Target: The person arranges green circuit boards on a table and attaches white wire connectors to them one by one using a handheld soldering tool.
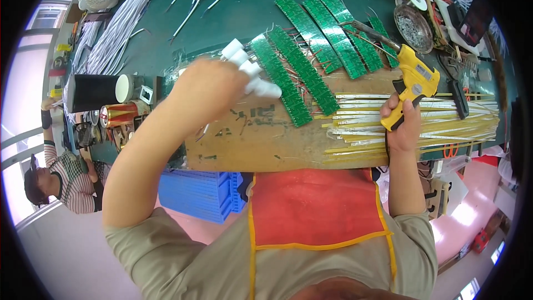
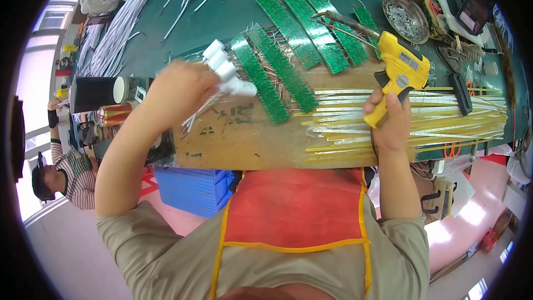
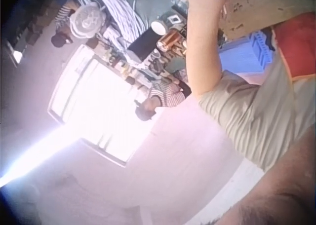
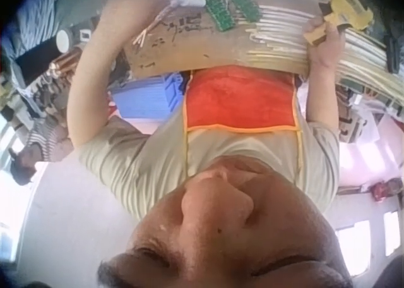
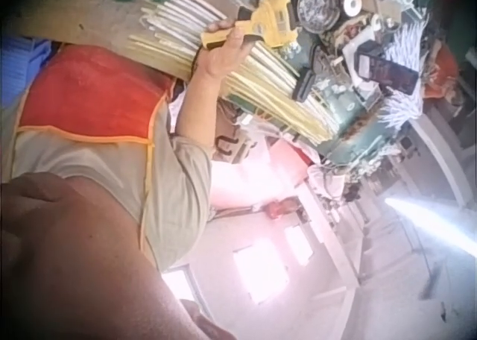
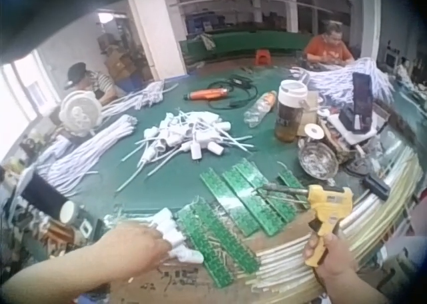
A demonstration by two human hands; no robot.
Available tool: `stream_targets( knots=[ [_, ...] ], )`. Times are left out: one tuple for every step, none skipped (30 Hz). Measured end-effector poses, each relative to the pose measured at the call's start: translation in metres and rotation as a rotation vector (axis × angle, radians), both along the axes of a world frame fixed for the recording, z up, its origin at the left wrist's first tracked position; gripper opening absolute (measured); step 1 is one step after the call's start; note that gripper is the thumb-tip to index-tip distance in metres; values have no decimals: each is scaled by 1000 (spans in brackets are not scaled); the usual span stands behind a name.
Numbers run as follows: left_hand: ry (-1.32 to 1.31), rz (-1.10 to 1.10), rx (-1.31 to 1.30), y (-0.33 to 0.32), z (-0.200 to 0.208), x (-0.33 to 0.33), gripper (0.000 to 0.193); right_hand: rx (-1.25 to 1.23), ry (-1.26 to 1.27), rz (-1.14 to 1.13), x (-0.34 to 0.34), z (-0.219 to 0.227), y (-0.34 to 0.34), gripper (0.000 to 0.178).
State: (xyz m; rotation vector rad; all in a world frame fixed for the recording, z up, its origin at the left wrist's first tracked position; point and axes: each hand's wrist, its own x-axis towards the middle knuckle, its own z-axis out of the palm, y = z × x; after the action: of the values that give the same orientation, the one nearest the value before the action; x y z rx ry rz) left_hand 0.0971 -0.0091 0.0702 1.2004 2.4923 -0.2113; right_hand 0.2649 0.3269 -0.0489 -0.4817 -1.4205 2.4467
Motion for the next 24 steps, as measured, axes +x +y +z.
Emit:
stream_targets(
  knots=[
    [206,-155,61,11,3,-7,7,-3,11,-10,-2,-1,-1,31],
    [358,-219,67,23,3,-15,7,-2,13,-6,-3,-2,-2,31],
    [510,-284,74,35,0,-27,8,16,7,-16,-5,-3,-1,30],
    [567,-324,64,46,-5,-41,13,32,-1,-35,-4,-5,0,29],
    [626,-364,54,53,-11,-57,17,32,1,-41,-2,-7,1,29],
    [632,-363,52,51,-26,-77,17,33,-5,-36,-2,-10,2,29],
    [627,-310,124,40,-48,-97,24,35,-7,-22,-3,-10,2,28],
    [620,-258,202,30,-65,-116,31,38,3,-14,-6,-10,1,28],
    [555,-103,366,26,-76,-134,36,51,-1,-2,-6,-11,0,27],
    [482,47,528,24,-82,-148,41,63,-7,3,-5,-10,-1,27],
    [468,281,650,23,-85,-161,38,67,1,-3,-4,-9,-3,27],
    [446,519,765,21,-89,-173,35,66,4,-17,-4,-9,-3,27],
    [449,514,766,13,-96,-179,35,60,0,-8,-4,-8,-3,27],
    [391,686,643,8,-104,-184,34,56,-5,-2,-4,-8,-2,27],
    [331,855,514,3,-112,-188,33,58,-2,-5,-3,-8,-2,27],
    [329,847,518,5,-117,-189,33,40,-12,-9,-2,-10,-1,26],
    [346,821,498,4,-121,-188,33,23,-23,-10,-2,-11,-1,26],
    [363,798,477,2,-125,-188,33,25,-22,-11,-3,-9,-1,26],
    [358,815,446,5,-123,-183,33,31,-16,-6,-3,-8,-2,27],
    [352,819,443,4,-118,-180,33,37,-11,4,-4,-7,-3,27],
    [380,821,461,0,-111,-179,33,37,-17,12,-5,-7,-4,27],
    [408,824,481,-2,-100,-173,33,44,-6,24,-6,-7,-4,27],
    [362,874,595,-4,-85,-164,32,49,7,35,-9,-7,-5,27],
    [309,857,732,7,-67,-151,33,42,7,17,-4,-9,-1,27]
  ],
)
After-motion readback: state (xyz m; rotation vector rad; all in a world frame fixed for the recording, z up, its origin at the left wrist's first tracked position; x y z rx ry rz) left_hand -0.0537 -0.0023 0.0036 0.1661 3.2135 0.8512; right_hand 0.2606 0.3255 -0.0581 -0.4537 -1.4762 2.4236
